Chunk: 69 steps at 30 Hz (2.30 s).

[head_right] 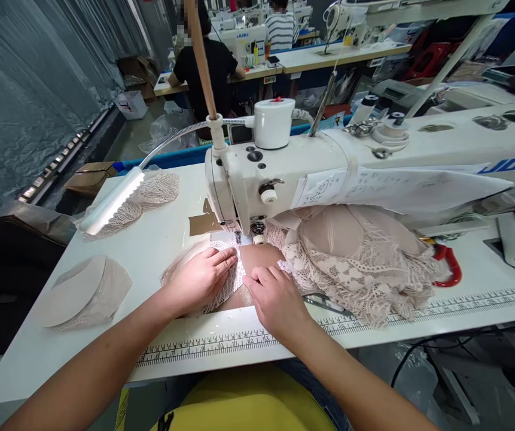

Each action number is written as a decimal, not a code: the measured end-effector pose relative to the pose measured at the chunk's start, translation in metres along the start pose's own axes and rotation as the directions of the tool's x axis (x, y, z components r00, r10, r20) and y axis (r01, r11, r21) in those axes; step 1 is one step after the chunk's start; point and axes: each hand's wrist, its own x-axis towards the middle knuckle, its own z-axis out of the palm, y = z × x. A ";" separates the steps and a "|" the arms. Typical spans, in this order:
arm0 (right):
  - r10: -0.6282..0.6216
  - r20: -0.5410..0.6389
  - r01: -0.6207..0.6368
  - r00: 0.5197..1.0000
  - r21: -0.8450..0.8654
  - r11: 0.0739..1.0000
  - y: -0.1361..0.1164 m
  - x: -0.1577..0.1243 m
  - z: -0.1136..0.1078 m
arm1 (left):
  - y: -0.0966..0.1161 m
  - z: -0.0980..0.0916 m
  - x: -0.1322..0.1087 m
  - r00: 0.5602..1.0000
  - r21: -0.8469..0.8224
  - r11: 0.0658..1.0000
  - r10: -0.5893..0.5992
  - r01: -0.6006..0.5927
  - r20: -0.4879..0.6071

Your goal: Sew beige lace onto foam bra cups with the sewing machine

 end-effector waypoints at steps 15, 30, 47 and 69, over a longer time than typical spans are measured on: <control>0.021 0.067 -0.015 0.998 -0.091 0.996 -0.001 0.008 -0.007 | -0.011 -0.007 0.004 0.997 -0.067 0.997 -0.029 0.034 0.072; 0.070 0.271 -0.036 0.960 -0.128 0.991 0.000 0.025 -0.020 | -0.026 -0.003 0.007 0.994 -0.029 1.000 -0.003 0.006 0.106; 0.060 0.145 -0.028 0.988 -0.214 0.977 0.010 0.053 -0.010 | -0.044 -0.004 0.020 0.999 -0.006 1.000 0.004 -0.004 0.039; 0.080 0.028 -0.078 0.996 -0.059 0.995 0.021 0.054 -0.002 | -0.053 0.006 0.022 0.999 -0.086 0.996 -0.007 0.004 -0.033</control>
